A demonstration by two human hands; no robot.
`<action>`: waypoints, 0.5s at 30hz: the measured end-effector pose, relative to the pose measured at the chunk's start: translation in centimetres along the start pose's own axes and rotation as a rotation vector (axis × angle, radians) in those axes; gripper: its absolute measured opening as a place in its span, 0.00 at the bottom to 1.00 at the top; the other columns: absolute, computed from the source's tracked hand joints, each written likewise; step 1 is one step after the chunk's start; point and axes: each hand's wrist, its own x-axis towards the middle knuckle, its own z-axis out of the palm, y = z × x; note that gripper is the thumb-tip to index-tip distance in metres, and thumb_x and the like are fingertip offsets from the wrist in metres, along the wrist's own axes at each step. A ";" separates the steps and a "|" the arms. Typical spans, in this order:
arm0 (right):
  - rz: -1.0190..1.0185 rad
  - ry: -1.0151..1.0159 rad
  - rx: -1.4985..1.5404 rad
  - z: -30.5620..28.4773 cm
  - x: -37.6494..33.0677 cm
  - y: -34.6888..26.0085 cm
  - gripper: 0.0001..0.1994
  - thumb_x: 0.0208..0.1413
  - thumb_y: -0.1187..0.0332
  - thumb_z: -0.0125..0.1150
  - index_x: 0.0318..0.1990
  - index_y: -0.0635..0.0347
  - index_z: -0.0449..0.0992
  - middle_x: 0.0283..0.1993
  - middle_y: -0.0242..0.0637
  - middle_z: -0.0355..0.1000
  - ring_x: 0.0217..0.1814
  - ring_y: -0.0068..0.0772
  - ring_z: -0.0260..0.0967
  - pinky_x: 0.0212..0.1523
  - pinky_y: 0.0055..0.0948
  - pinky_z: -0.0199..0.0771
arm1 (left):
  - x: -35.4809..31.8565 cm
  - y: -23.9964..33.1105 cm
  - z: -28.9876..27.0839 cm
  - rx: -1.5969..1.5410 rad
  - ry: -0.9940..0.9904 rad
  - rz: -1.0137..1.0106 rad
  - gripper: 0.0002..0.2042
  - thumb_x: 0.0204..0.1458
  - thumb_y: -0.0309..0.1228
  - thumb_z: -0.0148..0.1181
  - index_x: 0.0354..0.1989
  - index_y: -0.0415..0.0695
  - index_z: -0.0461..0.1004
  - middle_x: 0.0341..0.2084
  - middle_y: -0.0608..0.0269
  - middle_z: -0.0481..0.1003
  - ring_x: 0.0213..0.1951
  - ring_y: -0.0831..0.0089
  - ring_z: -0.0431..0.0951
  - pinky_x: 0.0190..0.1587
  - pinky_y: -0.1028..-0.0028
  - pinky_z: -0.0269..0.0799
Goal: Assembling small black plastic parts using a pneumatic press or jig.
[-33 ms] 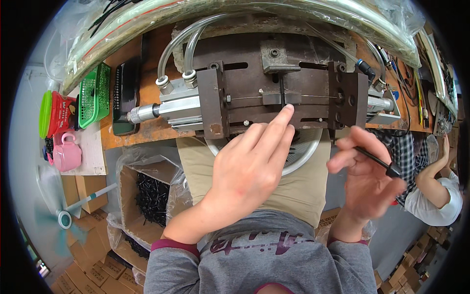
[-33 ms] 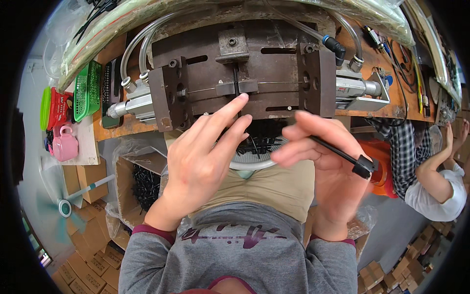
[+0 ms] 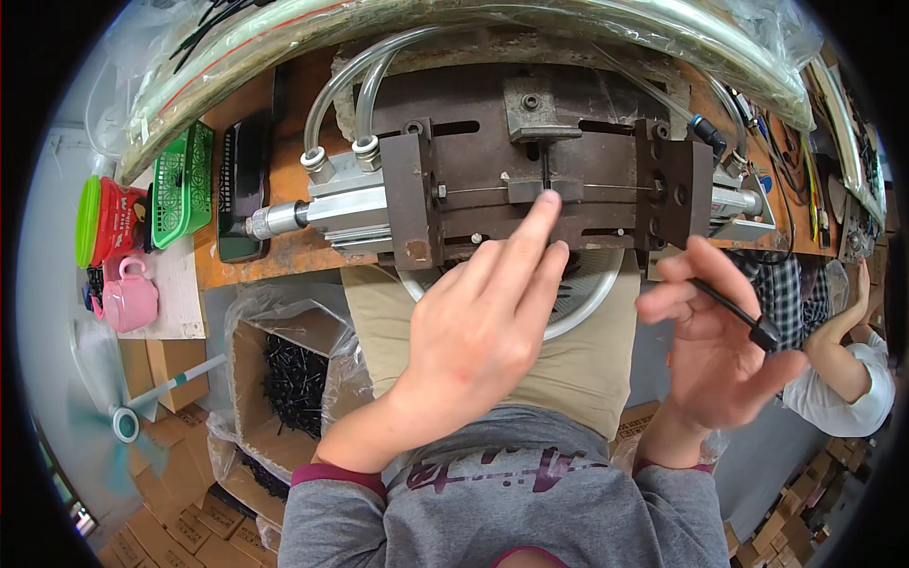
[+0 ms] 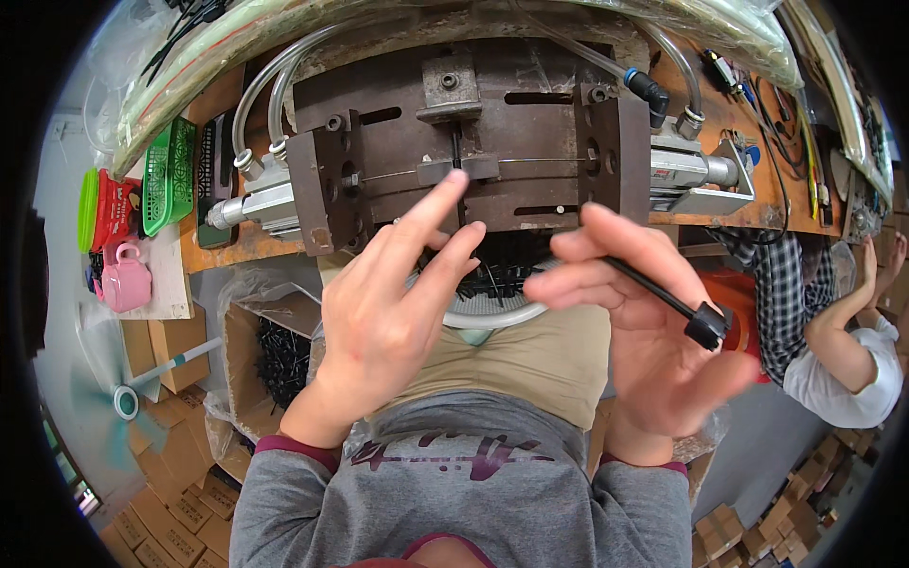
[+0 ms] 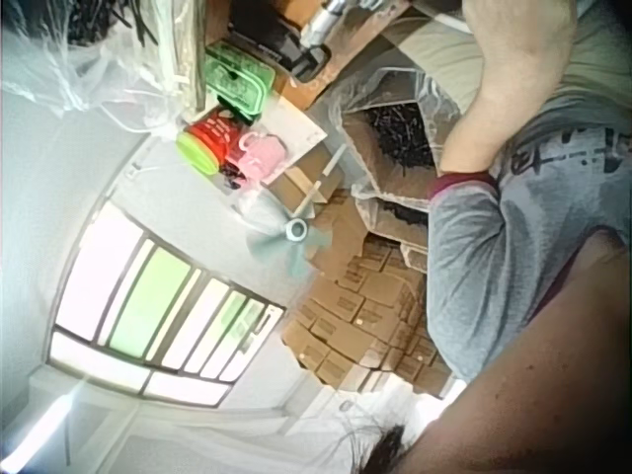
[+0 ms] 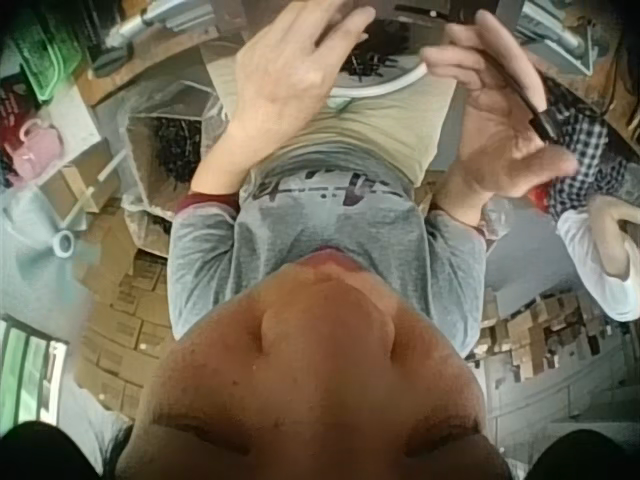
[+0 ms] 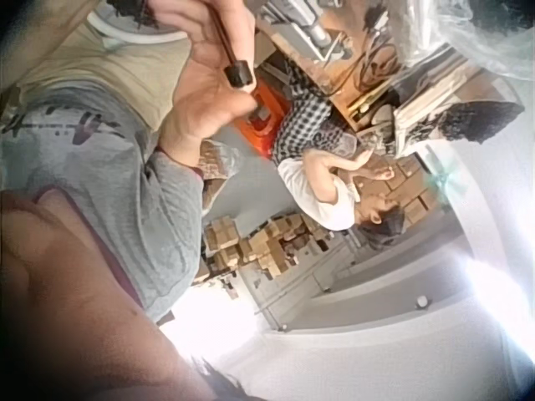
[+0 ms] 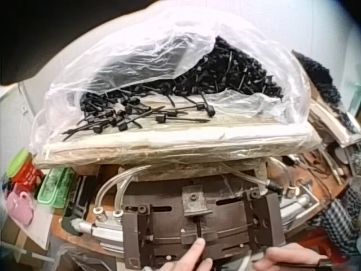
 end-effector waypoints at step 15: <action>-0.254 -0.030 -0.359 -0.2 0.7 0.8 0.24 0.36 0.72 0.81 0.41 0.66 0.73 0.56 0.61 0.70 0.47 0.44 0.79 0.43 0.32 0.83 | 0.8 0.0 -0.4 0.051 -0.018 0.013 0.14 0.41 0.25 0.71 0.39 0.38 0.80 0.51 0.53 0.79 0.30 0.70 0.81 0.34 0.73 0.75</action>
